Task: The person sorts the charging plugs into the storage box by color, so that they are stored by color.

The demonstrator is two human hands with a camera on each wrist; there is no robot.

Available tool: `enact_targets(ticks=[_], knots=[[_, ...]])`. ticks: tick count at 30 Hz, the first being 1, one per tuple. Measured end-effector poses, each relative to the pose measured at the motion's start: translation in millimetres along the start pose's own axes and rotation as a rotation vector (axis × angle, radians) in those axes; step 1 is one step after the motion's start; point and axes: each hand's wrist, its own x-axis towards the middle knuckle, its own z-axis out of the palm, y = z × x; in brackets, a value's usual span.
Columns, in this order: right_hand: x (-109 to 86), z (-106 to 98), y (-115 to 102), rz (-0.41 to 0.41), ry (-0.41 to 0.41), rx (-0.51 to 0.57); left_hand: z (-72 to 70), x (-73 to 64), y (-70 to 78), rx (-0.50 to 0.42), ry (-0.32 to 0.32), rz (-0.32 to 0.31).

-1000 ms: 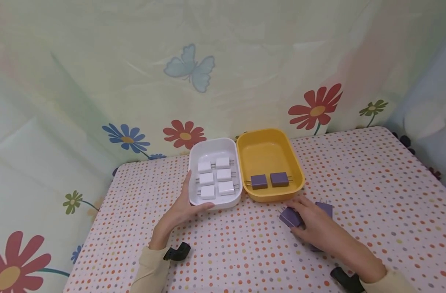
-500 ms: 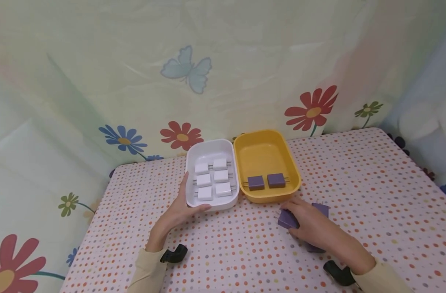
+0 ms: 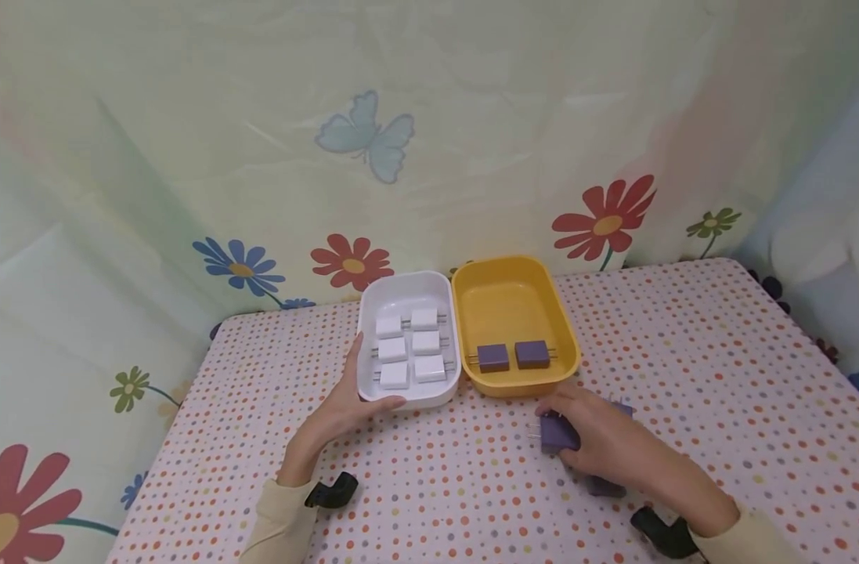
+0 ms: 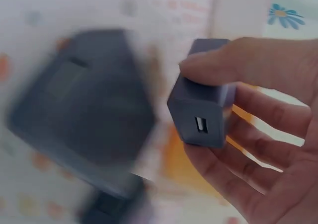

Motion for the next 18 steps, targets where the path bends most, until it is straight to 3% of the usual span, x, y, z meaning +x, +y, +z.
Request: enact_targets(ticks=[3, 8, 13, 18], knots=[[3.8, -21, -8, -0.017, 0.005, -0.009, -1.4, 0.6, -0.9, -0.003, 0.002, 0.005], [25.2, -59, -22, -0.073, 0.098, -0.079, -3.3, -0.1, -0.2, -0.017, 0.007, 0.007], [63.2, -83, -29, -0.144, 0.137, -0.074, -1.9, -0.7, -0.4, -0.036, -0.004, 0.031], [113.4, -83, -26, -0.229, 0.105, -0.079, -2.5, 0.9, -2.6, -0.018, -0.007, 0.049]])
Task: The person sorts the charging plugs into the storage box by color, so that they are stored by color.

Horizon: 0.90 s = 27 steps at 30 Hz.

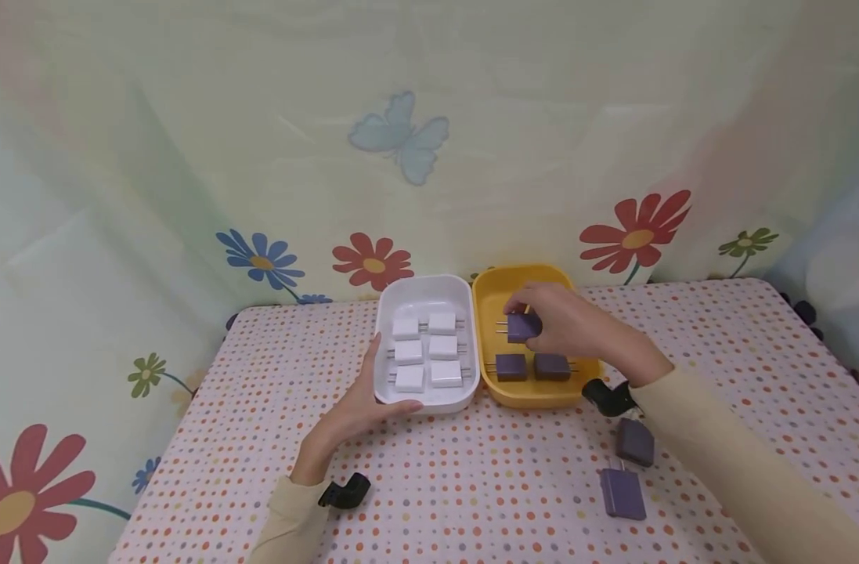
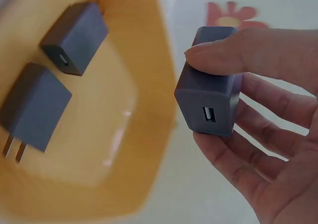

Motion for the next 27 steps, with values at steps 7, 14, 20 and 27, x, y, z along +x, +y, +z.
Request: enact_targets(ticks=[7, 14, 20, 27], knots=[[39.9, 28, 24, -0.04, -0.11, 0.02, 1.9, 2.0, -1.3, 0.022, -0.009, 0.012], [57.1, 40, 36, -0.005, -0.218, 0.015, 1.3, 1.0, -1.3, 0.038, 0.0, 0.007], [63.6, 50, 40, 0.078, -0.295, 0.054, 2.8, 0.0, -1.5, 0.044, 0.008, -0.017], [64.1, 57, 43, 0.092, -0.32, 0.081, 2.3, -0.7, -1.1, 0.064, 0.02, -0.049]])
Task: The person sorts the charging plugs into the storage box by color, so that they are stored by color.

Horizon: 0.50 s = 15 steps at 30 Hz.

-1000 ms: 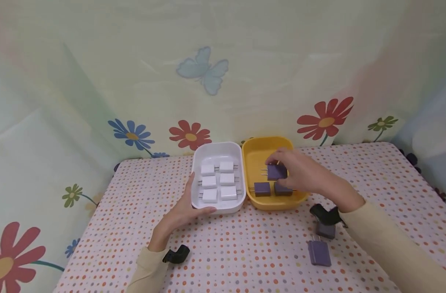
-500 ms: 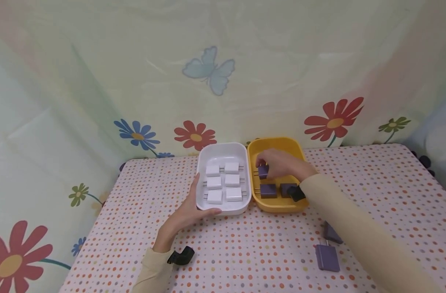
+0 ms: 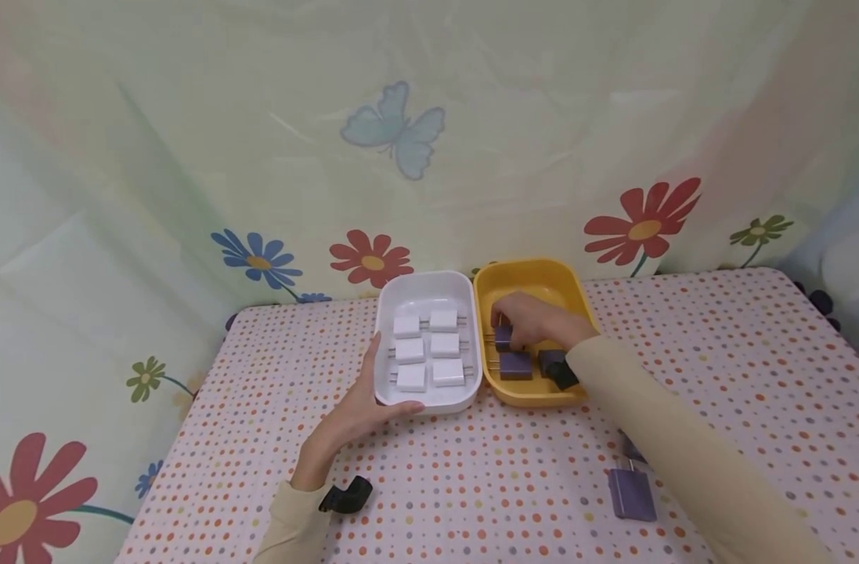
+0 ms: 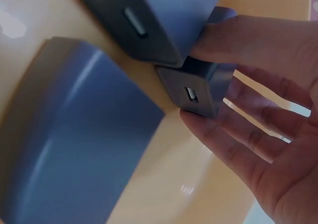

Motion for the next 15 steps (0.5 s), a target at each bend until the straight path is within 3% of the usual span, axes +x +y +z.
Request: enact_targets(ticks=[15], knots=[[-5.8, 0.1, 0.2, -0.015, 0.039, -0.006, -1.2, -0.5, 1.4, -0.021, -0.004, 0.021]])
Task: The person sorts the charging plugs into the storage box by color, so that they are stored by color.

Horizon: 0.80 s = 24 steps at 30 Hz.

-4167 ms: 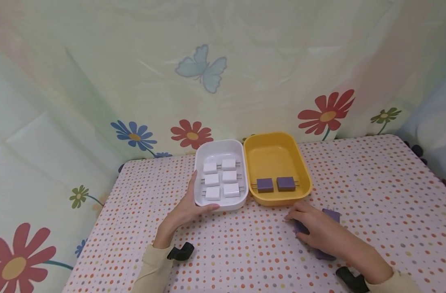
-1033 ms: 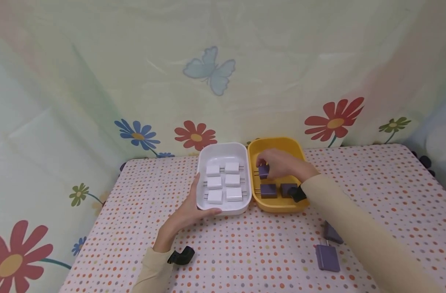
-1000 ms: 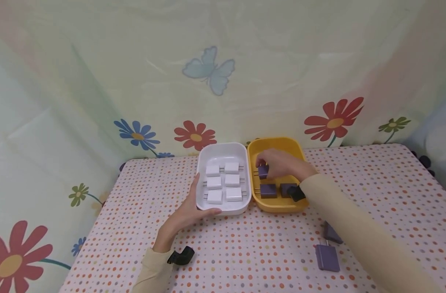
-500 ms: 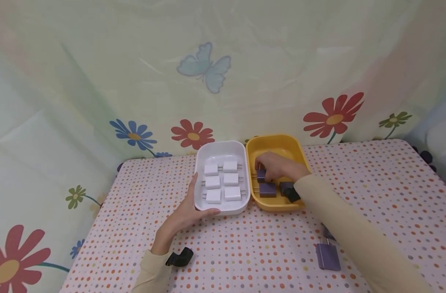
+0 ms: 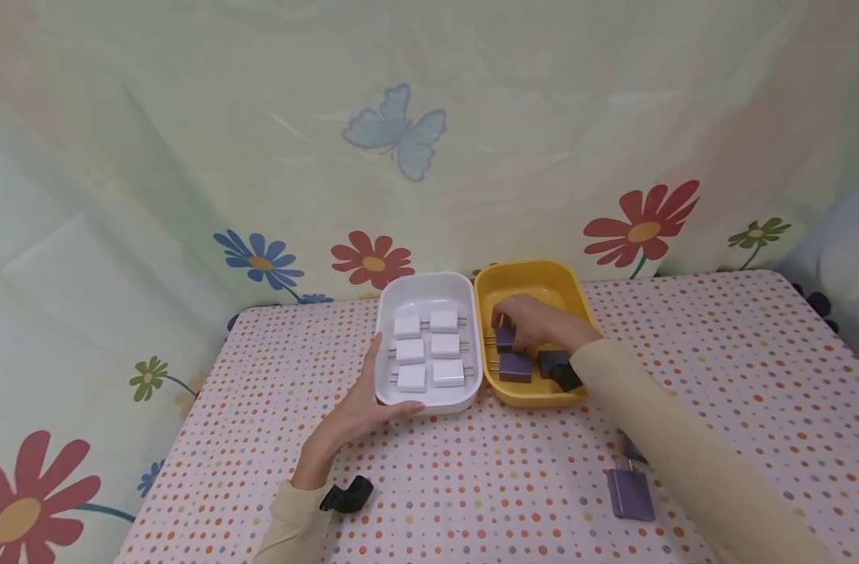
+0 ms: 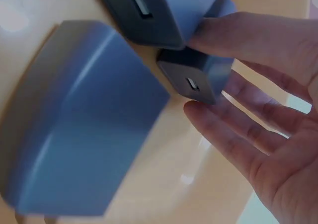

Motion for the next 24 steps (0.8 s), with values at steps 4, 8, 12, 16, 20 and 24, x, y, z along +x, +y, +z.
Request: enact_targets(ticks=[4, 8, 12, 16, 20, 24], knots=[[-13.7, -5, 0, -0.001, 0.056, -0.025, 2.4, 0.3, 0.6, -0.004, -0.006, -0.003], [-33.0, -13, -6, 0.017, 0.089, -0.018, 3.2, -0.6, 1.9, 0.0, -0.001, -0.019], [-61.8, -18, -11, 0.032, 0.125, 0.005, 3.7, -0.6, 3.1, 0.005, -0.005, -0.021], [-95.6, -14, -15, 0.037, 0.169, -0.005, 3.4, -1.5, 2.1, 0.003, -0.01, -0.021], [-129.6, -9, -15, 0.014, 0.215, -0.054, 2.5, -2.6, 1.5, -0.007, -0.006, -0.024], [-161.1, -5, -10, 0.002, 0.241, -0.094, 1.8, -3.4, 2.5, -0.009, 0.001, -0.031]])
